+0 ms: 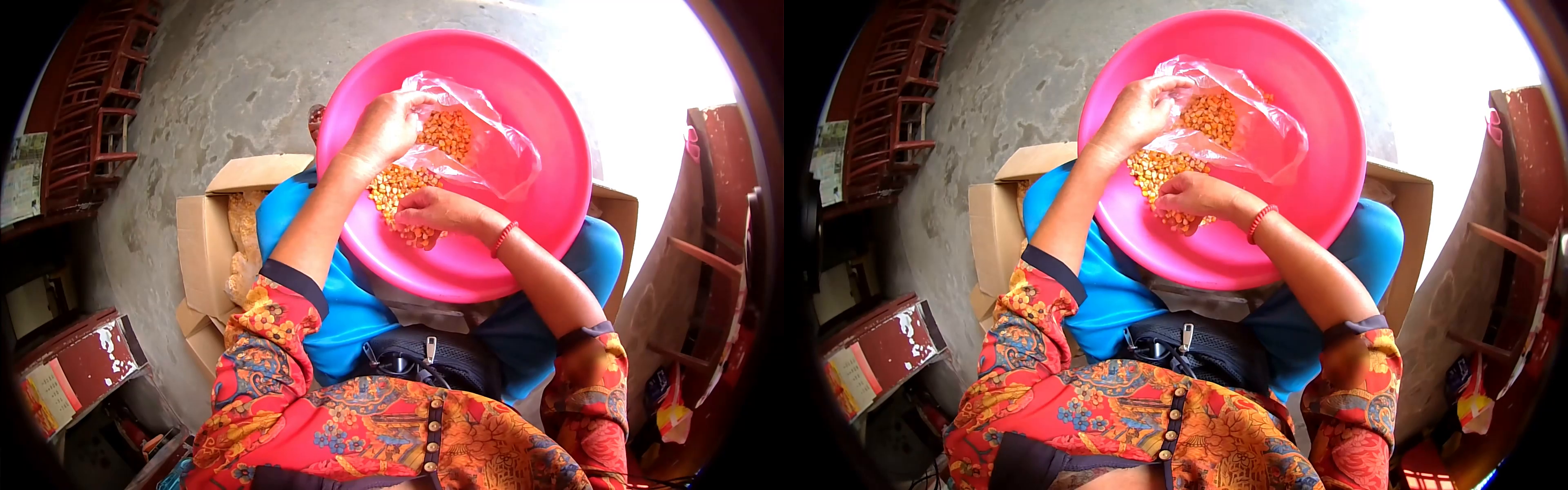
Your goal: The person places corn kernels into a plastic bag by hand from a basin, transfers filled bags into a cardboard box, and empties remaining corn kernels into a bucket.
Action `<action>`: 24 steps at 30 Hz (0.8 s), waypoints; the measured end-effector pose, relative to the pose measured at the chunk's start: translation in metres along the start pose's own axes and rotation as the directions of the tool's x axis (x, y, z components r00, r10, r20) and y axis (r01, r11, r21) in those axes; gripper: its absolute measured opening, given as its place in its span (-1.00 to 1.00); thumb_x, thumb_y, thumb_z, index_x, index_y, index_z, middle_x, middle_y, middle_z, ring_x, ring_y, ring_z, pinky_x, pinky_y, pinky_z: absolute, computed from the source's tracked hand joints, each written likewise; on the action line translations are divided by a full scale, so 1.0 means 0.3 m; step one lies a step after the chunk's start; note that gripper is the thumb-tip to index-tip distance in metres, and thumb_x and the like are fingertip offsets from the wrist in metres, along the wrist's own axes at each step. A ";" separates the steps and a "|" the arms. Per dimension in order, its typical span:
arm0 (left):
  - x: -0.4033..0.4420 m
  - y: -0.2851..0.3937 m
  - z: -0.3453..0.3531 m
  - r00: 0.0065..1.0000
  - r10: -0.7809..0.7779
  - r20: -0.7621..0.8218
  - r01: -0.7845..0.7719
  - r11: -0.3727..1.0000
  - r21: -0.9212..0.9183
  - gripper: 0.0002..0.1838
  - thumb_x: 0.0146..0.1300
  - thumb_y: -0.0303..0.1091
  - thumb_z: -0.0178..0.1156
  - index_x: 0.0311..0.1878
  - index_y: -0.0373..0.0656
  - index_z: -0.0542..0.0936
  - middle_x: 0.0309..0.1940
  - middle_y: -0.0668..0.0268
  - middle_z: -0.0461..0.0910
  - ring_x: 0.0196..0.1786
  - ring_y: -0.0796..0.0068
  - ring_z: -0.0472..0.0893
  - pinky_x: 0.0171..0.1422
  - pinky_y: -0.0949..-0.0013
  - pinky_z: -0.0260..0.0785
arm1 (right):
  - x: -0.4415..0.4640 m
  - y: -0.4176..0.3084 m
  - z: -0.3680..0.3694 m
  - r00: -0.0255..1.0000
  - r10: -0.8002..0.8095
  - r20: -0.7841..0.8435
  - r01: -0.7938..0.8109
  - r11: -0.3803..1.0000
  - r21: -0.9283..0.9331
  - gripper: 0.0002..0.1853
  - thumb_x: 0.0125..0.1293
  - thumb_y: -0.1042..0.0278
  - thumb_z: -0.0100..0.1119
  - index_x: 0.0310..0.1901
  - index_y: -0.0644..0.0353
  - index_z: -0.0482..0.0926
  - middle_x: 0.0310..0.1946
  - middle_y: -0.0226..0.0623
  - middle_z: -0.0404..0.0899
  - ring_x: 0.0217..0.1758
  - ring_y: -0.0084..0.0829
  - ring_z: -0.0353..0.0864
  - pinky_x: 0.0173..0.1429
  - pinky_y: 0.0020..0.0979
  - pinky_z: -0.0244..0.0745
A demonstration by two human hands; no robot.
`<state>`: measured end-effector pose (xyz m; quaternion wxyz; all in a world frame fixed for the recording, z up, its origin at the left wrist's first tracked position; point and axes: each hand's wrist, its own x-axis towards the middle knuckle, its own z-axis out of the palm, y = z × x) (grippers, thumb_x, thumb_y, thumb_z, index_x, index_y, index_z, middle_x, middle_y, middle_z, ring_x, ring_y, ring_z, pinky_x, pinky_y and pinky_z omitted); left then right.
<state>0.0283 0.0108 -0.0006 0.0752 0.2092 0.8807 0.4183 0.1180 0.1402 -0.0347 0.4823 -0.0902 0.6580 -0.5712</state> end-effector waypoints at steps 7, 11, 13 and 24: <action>0.003 -0.005 -0.020 0.997 -0.068 -0.034 0.071 0.994 0.088 -0.63 0.10 -0.57 -0.02 -0.01 -0.19 0.58 -0.11 0.05 0.60 -0.08 0.27 0.62 0.04 0.32 0.42 | -0.077 -0.091 -0.123 0.987 -0.159 -0.029 0.159 0.923 0.350 -0.79 0.37 0.25 -0.03 -0.24 0.21 0.51 -0.42 -0.40 0.55 -0.42 -0.60 0.57 -0.34 -0.55 0.56; 0.002 -0.011 -0.019 0.999 -0.035 -0.038 0.039 0.993 0.109 -0.62 0.09 -0.58 -0.02 -0.01 -0.21 0.57 -0.10 0.04 0.59 -0.02 0.20 0.59 0.11 0.30 0.39 | -0.100 -0.094 -0.175 0.901 -0.155 -0.404 0.323 0.864 0.387 -0.79 0.35 0.30 -0.02 -0.14 0.23 0.52 -0.27 -0.35 0.57 -0.22 -0.60 0.56 -0.14 -0.54 0.55; 0.001 -0.005 -0.022 0.999 -0.051 -0.009 0.051 0.992 0.119 -0.62 0.09 -0.58 -0.02 -0.01 -0.20 0.57 -0.10 0.04 0.58 -0.04 0.19 0.60 0.08 0.29 0.40 | -0.080 -0.066 -0.185 0.844 -0.169 -0.510 0.381 0.858 0.346 -0.77 0.34 0.29 -0.01 -0.11 0.24 0.52 -0.22 -0.34 0.56 -0.15 -0.58 0.54 -0.06 -0.52 0.51; 0.008 0.008 -0.018 0.996 -0.092 0.010 0.090 0.990 0.109 -0.62 0.08 -0.57 0.00 0.00 -0.18 0.57 -0.11 0.03 0.59 -0.10 0.22 0.62 0.03 0.29 0.43 | -0.081 -0.112 -0.127 0.924 -0.259 -0.281 0.255 0.966 -0.052 -0.76 0.20 0.35 0.12 -0.13 0.24 0.58 -0.34 -0.22 0.62 -0.25 -0.44 0.59 -0.14 -0.41 0.52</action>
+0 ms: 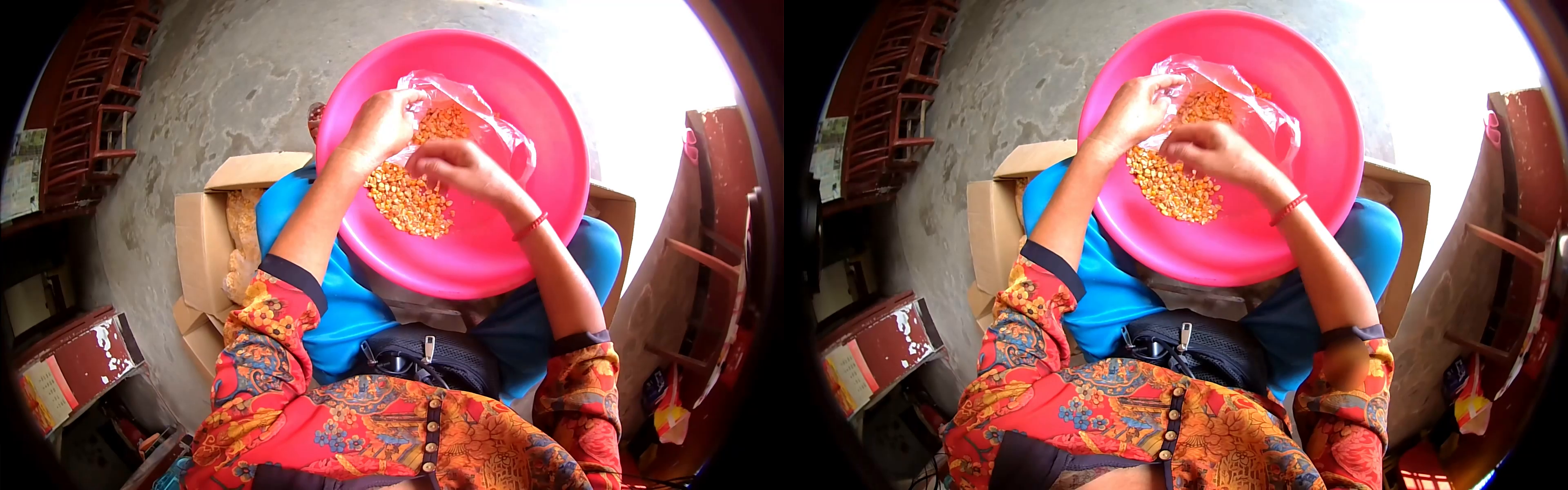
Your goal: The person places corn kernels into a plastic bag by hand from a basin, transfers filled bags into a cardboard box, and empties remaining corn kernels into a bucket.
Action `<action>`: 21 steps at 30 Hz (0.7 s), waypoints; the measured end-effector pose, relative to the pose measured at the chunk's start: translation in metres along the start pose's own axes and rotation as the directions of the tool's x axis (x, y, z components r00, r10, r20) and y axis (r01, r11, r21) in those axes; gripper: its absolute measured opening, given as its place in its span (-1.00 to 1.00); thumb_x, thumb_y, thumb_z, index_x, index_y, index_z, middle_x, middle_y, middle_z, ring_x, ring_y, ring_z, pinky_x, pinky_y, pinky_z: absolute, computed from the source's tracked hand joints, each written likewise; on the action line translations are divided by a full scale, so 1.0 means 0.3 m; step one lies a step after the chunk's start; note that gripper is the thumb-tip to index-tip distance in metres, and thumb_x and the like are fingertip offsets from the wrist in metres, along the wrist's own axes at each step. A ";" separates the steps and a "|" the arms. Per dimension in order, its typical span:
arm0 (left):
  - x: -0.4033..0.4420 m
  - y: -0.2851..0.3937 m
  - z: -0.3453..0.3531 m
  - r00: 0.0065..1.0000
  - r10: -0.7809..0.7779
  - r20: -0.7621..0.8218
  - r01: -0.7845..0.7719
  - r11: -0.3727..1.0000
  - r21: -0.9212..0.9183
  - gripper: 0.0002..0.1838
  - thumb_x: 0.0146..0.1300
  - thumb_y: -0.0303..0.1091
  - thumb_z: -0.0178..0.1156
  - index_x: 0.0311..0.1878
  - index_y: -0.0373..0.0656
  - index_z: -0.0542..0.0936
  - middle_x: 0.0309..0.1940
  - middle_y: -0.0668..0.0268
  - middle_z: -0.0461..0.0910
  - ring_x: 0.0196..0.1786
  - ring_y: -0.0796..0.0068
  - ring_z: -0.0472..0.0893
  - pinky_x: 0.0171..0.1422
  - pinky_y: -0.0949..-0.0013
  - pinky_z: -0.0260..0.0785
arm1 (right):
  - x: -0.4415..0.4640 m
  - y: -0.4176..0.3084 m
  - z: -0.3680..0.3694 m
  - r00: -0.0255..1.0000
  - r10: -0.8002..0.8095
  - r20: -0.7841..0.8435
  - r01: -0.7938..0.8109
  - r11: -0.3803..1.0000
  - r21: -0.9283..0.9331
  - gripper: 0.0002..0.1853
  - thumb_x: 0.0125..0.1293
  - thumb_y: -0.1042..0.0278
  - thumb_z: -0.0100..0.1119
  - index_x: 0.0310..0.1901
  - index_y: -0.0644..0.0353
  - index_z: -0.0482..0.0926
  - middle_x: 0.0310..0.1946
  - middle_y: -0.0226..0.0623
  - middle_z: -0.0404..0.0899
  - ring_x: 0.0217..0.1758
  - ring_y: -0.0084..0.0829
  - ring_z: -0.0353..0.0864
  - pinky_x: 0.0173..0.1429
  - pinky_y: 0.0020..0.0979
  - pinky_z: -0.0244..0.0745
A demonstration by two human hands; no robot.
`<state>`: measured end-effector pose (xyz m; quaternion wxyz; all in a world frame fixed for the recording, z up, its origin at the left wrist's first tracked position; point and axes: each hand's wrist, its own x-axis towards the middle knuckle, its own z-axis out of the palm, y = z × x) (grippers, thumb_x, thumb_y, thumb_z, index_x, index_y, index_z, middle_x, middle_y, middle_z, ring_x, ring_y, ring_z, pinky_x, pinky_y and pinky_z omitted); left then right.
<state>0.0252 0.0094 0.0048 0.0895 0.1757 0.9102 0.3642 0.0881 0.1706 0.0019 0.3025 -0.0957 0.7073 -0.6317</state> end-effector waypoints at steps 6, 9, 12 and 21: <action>0.000 -0.015 0.005 0.999 -0.005 0.038 0.005 1.000 0.003 -0.62 0.06 -0.56 0.01 -0.01 -0.18 0.58 -0.12 0.03 0.60 -0.09 0.22 0.62 0.04 0.31 0.43 | 0.013 0.206 0.115 0.944 -0.299 0.140 0.298 0.590 -0.750 -0.49 0.08 0.34 0.14 0.14 0.09 0.39 0.02 0.04 0.40 -0.03 -0.02 0.50 0.06 -0.16 0.44; 0.003 -0.017 0.007 0.999 0.007 0.042 -0.007 1.000 0.000 -0.61 0.05 -0.57 0.02 -0.01 -0.18 0.58 -0.12 0.04 0.60 -0.08 0.22 0.61 0.05 0.31 0.42 | -0.011 0.203 0.155 0.970 -0.151 0.189 0.241 0.674 -0.698 -0.53 0.09 0.29 0.13 0.10 0.12 0.41 -0.04 0.03 0.44 -0.07 0.01 0.52 0.00 -0.12 0.46; 0.003 -0.014 0.006 0.999 0.015 0.046 -0.015 1.000 -0.002 -0.60 0.03 -0.57 0.02 -0.01 -0.18 0.58 -0.11 0.04 0.60 -0.07 0.22 0.61 0.06 0.31 0.42 | -0.014 0.200 0.185 0.954 -0.080 0.290 0.262 0.699 -0.666 -0.60 0.14 0.26 0.08 0.04 0.15 0.45 -0.15 0.04 0.52 -0.13 0.00 0.55 -0.03 -0.11 0.46; 0.010 -0.006 0.011 0.999 -0.002 0.052 0.002 1.000 0.000 -0.58 0.02 -0.57 0.03 0.01 -0.17 0.57 -0.11 0.05 0.60 -0.09 0.24 0.61 0.03 0.32 0.42 | 0.008 0.141 0.121 0.839 0.321 0.439 -0.167 0.921 -0.353 -0.76 0.26 0.30 0.00 -0.12 0.20 0.54 -0.38 -0.25 0.60 -0.36 -0.40 0.62 -0.28 -0.37 0.53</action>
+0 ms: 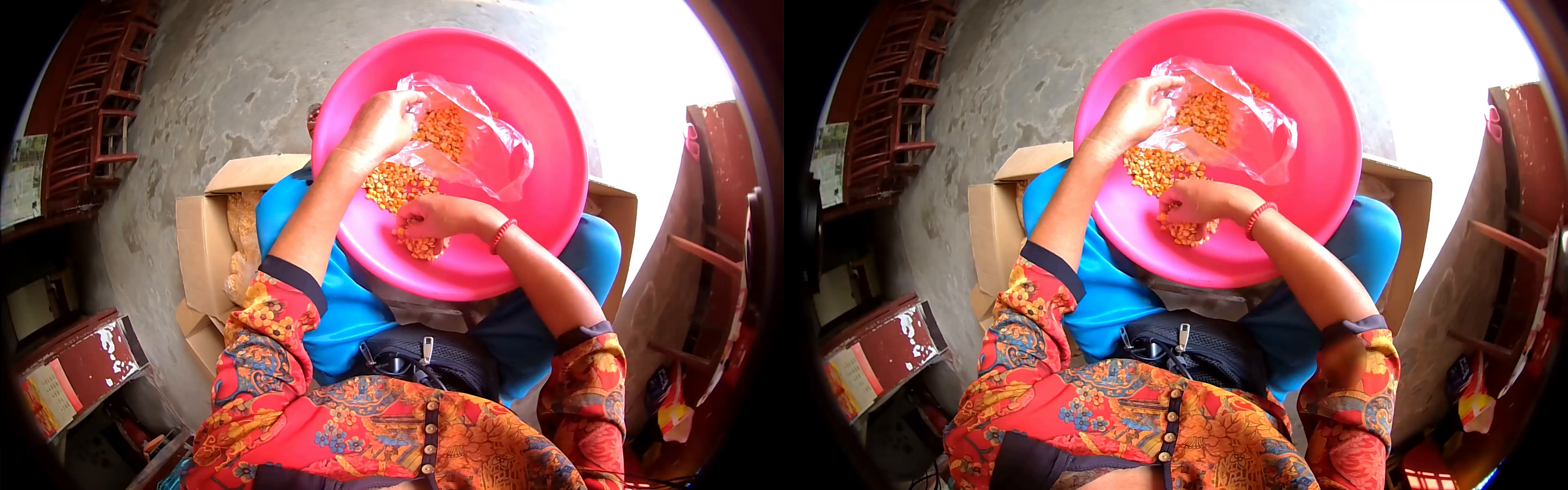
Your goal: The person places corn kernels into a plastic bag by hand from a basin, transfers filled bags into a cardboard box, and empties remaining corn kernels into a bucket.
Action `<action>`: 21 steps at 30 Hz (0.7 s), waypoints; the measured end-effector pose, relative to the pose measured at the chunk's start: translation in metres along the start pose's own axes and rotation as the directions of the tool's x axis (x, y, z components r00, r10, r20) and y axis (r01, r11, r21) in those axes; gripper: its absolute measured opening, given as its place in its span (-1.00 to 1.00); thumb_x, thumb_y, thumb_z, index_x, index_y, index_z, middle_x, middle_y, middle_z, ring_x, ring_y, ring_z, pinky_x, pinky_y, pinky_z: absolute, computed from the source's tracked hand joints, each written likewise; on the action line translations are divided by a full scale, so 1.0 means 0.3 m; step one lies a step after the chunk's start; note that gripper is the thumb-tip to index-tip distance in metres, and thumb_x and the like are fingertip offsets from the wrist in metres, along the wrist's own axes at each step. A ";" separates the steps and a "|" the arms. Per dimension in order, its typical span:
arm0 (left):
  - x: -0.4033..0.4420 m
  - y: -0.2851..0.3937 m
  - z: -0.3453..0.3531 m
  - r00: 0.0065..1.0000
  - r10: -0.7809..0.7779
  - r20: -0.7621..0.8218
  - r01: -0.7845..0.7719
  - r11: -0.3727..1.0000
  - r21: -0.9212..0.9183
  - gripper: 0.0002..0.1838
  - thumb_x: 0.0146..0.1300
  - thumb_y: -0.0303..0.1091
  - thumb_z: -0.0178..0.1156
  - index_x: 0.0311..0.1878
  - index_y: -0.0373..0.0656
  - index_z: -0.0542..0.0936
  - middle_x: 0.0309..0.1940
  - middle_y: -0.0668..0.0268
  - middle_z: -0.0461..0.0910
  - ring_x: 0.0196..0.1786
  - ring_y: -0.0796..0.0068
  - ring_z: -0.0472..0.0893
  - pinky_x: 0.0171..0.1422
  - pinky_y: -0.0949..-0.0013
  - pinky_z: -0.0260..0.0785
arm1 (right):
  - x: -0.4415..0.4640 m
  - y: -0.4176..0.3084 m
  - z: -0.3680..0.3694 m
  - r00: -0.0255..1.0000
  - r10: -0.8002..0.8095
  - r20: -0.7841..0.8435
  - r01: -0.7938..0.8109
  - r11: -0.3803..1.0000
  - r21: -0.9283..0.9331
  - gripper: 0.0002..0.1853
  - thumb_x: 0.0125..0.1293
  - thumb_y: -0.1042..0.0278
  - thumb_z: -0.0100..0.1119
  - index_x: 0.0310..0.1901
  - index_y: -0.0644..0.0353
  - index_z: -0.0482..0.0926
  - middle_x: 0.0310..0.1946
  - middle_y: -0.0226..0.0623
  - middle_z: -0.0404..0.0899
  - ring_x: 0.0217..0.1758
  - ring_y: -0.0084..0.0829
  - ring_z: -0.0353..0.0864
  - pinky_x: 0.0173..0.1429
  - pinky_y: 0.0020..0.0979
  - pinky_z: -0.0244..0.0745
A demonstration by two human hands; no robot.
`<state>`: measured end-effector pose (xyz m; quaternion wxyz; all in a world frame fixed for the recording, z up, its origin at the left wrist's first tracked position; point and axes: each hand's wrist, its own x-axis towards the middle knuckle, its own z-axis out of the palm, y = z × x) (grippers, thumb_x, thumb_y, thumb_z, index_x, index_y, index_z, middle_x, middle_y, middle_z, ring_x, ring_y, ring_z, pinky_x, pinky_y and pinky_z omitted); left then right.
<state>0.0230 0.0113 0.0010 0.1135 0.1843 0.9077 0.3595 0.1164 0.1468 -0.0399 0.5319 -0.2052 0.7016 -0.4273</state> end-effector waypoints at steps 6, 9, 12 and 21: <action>0.007 -0.019 -0.002 0.998 -0.003 -0.057 0.004 1.000 0.014 -0.60 0.00 -0.55 0.05 -0.02 -0.14 0.59 -0.17 0.03 0.59 -0.11 0.13 0.60 0.00 0.23 0.42 | -0.073 -0.074 -0.075 0.979 -0.192 -0.074 0.206 0.900 0.383 -0.83 0.35 0.31 -0.01 -0.25 0.21 0.51 -0.42 -0.49 0.52 -0.43 -0.66 0.53 -0.36 -0.60 0.49; 0.010 -0.023 -0.002 0.999 -0.001 -0.052 0.004 0.997 0.072 -0.60 0.01 -0.55 0.06 -0.02 -0.15 0.59 -0.16 0.02 0.59 -0.09 0.12 0.60 0.01 0.23 0.42 | -0.157 -0.121 -0.132 0.953 -0.179 -0.244 0.285 0.803 0.523 -0.84 0.35 0.29 0.01 -0.24 0.19 0.51 -0.41 -0.49 0.52 -0.41 -0.68 0.53 -0.31 -0.60 0.49; -0.001 -0.020 -0.006 1.000 -0.006 -0.021 0.006 0.999 0.031 -0.59 0.04 -0.58 0.04 0.02 -0.17 0.57 -0.09 0.05 0.59 -0.02 0.16 0.59 0.07 0.28 0.41 | -0.182 -0.113 -0.164 0.836 -0.152 -0.527 0.446 0.747 0.493 -0.85 0.35 0.32 0.02 -0.20 0.18 0.51 -0.29 -0.43 0.53 -0.29 -0.64 0.56 -0.13 -0.59 0.50; -0.004 -0.018 -0.006 1.000 0.010 -0.023 -0.010 1.000 -0.008 -0.61 0.06 -0.58 0.08 0.01 -0.17 0.57 -0.09 0.05 0.58 -0.02 0.18 0.59 0.08 0.29 0.41 | -0.108 -0.033 -0.160 0.461 -0.375 -0.804 0.274 0.922 -0.272 -0.80 0.15 0.42 0.15 -0.17 0.21 0.58 -0.14 -0.24 0.57 -0.10 -0.50 0.54 -0.02 -0.44 0.45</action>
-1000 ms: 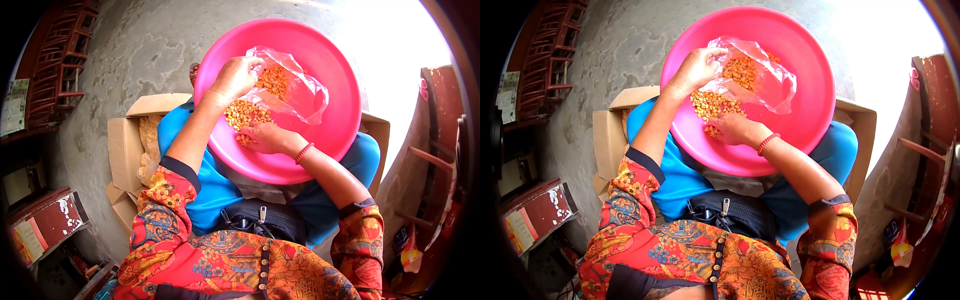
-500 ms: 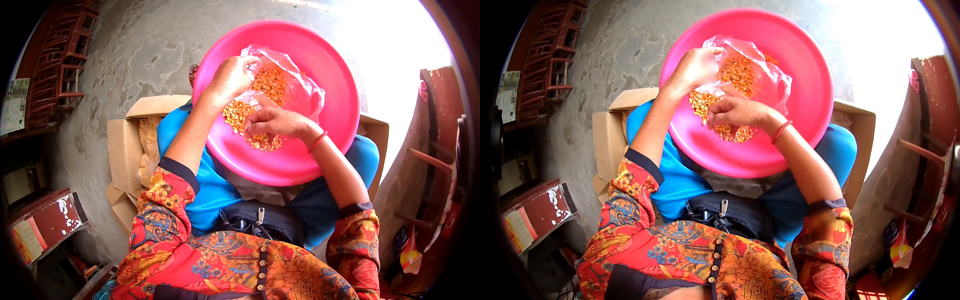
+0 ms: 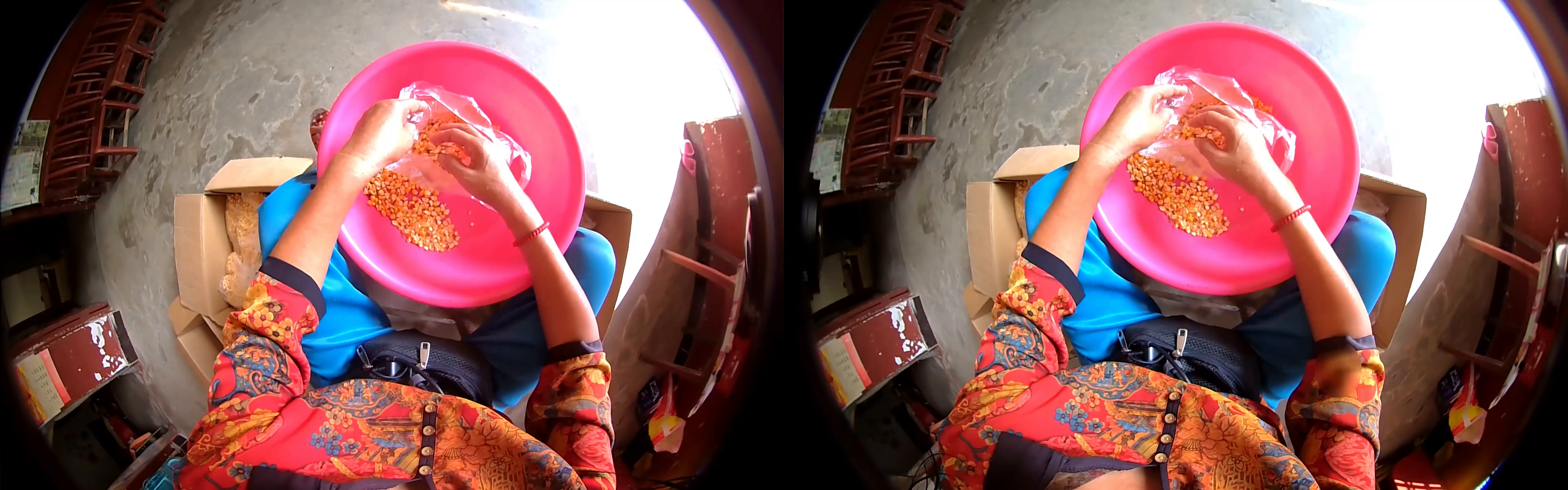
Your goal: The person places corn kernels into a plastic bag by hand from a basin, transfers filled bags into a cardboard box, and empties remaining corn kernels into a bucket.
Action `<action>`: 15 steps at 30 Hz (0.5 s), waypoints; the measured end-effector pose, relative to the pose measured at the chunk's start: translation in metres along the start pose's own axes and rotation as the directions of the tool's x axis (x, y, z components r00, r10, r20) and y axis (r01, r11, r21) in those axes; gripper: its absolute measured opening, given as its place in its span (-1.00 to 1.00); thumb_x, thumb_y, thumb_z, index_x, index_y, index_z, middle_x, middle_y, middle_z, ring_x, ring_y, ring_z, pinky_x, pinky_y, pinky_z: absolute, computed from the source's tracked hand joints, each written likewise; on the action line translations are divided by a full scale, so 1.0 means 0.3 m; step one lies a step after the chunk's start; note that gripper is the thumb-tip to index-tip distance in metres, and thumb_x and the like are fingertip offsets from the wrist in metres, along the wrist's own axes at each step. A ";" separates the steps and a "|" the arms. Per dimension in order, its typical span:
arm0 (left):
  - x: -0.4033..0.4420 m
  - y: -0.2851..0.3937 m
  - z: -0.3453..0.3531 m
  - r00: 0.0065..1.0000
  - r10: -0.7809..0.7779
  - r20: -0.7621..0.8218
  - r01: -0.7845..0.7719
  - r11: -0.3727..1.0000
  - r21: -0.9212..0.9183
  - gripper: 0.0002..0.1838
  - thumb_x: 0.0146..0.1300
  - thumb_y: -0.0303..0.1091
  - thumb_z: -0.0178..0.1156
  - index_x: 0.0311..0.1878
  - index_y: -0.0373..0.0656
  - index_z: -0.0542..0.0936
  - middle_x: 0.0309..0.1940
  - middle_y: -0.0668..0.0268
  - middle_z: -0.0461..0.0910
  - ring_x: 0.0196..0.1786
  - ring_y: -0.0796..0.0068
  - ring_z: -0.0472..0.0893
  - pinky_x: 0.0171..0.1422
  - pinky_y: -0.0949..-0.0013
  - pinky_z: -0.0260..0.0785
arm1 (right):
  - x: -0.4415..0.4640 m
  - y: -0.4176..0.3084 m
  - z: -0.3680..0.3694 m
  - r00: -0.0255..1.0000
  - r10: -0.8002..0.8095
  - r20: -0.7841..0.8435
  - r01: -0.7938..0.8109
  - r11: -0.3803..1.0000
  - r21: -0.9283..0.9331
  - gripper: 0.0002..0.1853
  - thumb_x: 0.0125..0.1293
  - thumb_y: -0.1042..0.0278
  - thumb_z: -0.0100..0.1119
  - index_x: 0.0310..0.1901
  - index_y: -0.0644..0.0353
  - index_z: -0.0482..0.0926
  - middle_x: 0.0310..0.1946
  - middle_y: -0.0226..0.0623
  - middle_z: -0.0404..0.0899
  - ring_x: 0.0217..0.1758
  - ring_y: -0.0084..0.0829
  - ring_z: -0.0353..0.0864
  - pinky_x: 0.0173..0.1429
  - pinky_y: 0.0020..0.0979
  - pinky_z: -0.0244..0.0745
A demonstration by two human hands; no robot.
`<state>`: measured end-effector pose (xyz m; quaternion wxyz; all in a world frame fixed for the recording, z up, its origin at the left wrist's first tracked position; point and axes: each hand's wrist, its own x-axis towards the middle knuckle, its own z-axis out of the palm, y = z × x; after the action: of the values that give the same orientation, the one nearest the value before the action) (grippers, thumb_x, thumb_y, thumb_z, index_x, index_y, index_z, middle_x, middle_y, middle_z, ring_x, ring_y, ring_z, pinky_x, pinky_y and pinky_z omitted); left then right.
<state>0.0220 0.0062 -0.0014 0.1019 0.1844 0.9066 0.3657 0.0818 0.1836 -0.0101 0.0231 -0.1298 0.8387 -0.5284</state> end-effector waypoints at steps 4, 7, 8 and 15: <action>-0.001 -0.004 -0.001 1.000 0.006 -0.005 -0.006 1.000 -0.011 -0.60 0.04 -0.56 0.10 0.01 -0.17 0.57 -0.10 0.05 0.59 -0.03 0.19 0.59 0.07 0.30 0.41 | -0.012 -0.069 -0.003 0.922 0.095 0.376 -0.154 0.980 0.129 -0.89 0.11 0.42 0.18 -0.33 0.24 0.57 -0.50 -0.22 0.58 -0.42 -0.35 0.59 -0.27 -0.40 0.47; 0.002 -0.003 -0.004 1.000 0.008 -0.002 -0.008 1.000 -0.021 -0.60 0.01 -0.54 0.11 0.01 -0.17 0.57 -0.10 0.05 0.59 -0.03 0.19 0.59 0.07 0.29 0.41 | -0.054 -0.050 0.035 0.803 0.096 0.588 0.003 0.986 -0.166 -0.83 0.08 0.37 0.19 -0.27 0.17 0.57 -0.06 -0.06 0.49 -0.24 -0.16 0.60 -0.13 -0.26 0.49; -0.001 -0.003 -0.004 1.000 0.007 -0.001 -0.007 1.000 -0.021 -0.60 0.01 -0.54 0.11 0.01 -0.17 0.57 -0.10 0.05 0.59 -0.03 0.19 0.59 0.07 0.29 0.41 | -0.075 -0.014 0.066 0.795 0.114 0.596 0.042 0.970 -0.241 -0.76 0.07 0.37 0.19 -0.18 0.14 0.55 0.07 0.01 0.36 -0.15 -0.07 0.57 -0.05 -0.19 0.49; 0.007 -0.011 0.000 0.999 0.051 -0.008 -0.051 0.999 -0.009 -0.59 0.00 -0.50 0.10 0.00 -0.18 0.57 -0.10 0.04 0.59 -0.04 0.18 0.59 0.09 0.30 0.40 | -0.141 0.091 0.190 0.853 -0.205 0.480 0.403 0.843 -0.356 -0.68 0.08 0.32 0.14 -0.08 0.11 0.51 0.01 0.06 0.40 -0.13 0.05 0.54 -0.03 -0.07 0.45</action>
<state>0.0194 0.0048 -0.0038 0.0899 0.2057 0.9002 0.3732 0.1273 0.1547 -0.0638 0.0884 -0.3777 0.8786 -0.2784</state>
